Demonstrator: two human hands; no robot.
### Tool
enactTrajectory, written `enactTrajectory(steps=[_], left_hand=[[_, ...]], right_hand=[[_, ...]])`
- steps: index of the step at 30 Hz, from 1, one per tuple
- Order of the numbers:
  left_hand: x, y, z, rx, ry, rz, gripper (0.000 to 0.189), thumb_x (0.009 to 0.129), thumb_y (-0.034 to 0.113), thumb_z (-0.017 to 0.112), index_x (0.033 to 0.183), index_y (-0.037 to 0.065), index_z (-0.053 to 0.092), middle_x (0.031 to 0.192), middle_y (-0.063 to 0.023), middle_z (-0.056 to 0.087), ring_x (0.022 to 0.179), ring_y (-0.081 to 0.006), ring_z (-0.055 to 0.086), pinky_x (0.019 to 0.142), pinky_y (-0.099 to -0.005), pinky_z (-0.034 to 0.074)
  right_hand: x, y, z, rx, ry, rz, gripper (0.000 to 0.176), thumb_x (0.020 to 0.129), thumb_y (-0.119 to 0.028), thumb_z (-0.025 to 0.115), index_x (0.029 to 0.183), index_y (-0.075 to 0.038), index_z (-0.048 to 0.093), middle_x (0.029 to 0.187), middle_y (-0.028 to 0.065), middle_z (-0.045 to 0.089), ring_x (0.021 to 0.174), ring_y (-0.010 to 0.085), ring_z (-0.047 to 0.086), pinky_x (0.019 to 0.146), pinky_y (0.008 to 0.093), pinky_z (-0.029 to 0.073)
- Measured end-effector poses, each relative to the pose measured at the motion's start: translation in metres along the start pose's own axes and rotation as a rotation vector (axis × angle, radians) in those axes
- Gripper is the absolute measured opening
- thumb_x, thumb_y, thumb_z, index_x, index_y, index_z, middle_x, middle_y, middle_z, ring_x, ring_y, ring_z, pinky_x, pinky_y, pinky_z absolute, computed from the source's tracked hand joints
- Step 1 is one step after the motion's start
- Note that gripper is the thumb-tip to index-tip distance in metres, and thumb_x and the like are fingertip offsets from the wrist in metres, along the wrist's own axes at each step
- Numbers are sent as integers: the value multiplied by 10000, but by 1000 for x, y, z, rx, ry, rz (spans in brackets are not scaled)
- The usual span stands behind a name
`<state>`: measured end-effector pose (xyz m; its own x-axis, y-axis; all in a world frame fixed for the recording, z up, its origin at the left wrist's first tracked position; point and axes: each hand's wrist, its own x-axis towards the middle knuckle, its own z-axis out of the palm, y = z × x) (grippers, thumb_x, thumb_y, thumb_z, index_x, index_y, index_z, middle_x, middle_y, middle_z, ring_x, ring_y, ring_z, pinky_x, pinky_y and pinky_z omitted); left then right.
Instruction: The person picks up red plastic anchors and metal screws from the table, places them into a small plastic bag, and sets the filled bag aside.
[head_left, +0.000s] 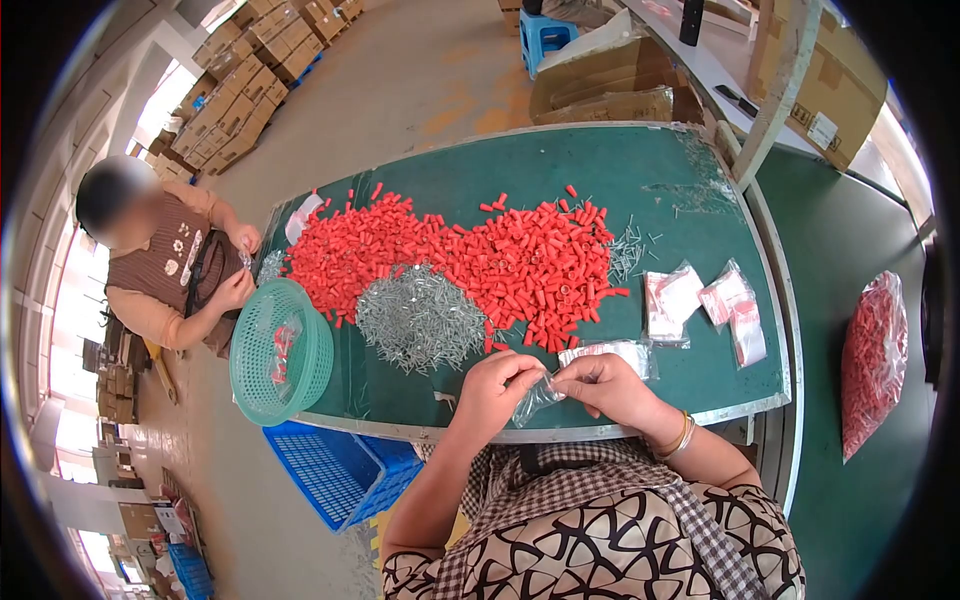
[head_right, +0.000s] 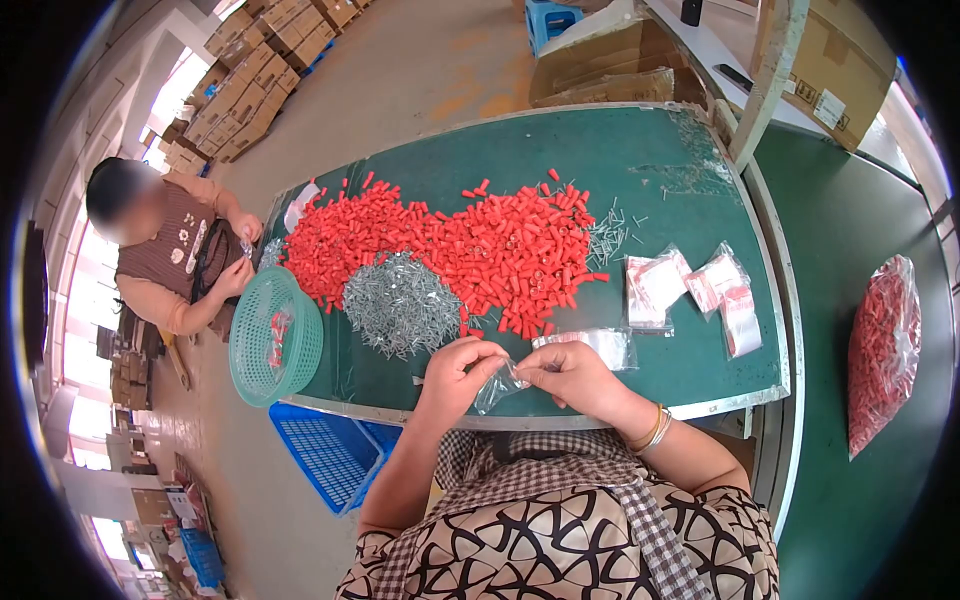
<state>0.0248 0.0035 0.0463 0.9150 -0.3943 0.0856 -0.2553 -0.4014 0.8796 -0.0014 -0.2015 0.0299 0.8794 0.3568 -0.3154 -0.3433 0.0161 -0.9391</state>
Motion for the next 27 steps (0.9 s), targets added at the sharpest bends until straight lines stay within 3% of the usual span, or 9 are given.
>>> enactTrajectory(steps=[4,7,10,11,14,17,21,24,27], left_hand=[[0,-3,1,6,8,25,133,822,85,704,938,23,681,794,-81,623,723,-224,601,653,-324,467],[3,1,9,308,380,295,191,765,89,754,930,37,676,818,-70,634,779,-273,602,697,-360,476],[-9,8,15,379,443,345,247,711,89,789,922,44,670,838,-69,641,826,-316,591,750,-391,481],[-11,12,19,327,398,322,195,750,61,767,897,5,652,833,-88,641,781,-271,606,727,-357,491],[-18,3,37,-26,365,-7,146,791,38,738,879,-18,635,821,-99,638,730,-213,609,679,-324,490],[-18,-4,38,-48,381,-4,85,826,7,693,861,-33,627,802,-87,634,710,-144,600,656,-277,479],[-18,-1,35,25,365,36,64,817,-18,678,830,-25,617,788,-74,628,705,-124,592,652,-264,474],[-15,-8,30,276,393,169,80,799,-29,682,802,-21,602,774,-61,624,683,-104,581,623,-265,467],[-19,-17,29,50,370,-42,51,834,-22,669,840,-18,618,791,-38,638,711,-83,597,631,-251,498]], right_hand=[[0,4,4,-83,87,-122,58,877,-58,691,874,-2,705,727,1,618,506,30,482,447,190,389],[2,10,7,-132,201,-286,47,837,-28,718,821,8,692,725,4,604,528,36,494,464,198,401],[7,13,11,-220,321,-417,67,788,-29,744,785,3,685,696,31,583,569,81,524,503,255,418],[8,13,13,-260,359,-450,76,771,-35,752,776,-1,684,681,43,576,584,102,536,518,282,424],[6,3,18,-352,367,-511,68,765,-27,741,769,-4,678,688,54,586,596,119,547,529,285,428],[8,4,18,-392,334,-551,69,783,4,726,763,4,660,729,32,580,592,74,527,503,235,408],[6,4,26,-165,354,-412,77,797,-27,710,758,-9,646,670,48,582,590,110,543,531,265,436],[11,16,27,-30,417,-326,95,803,-31,706,760,-9,624,675,43,580,602,100,546,532,259,439],[12,13,25,-105,459,-341,100,803,-26,700,758,-11,612,689,44,582,620,102,556,534,264,440]])
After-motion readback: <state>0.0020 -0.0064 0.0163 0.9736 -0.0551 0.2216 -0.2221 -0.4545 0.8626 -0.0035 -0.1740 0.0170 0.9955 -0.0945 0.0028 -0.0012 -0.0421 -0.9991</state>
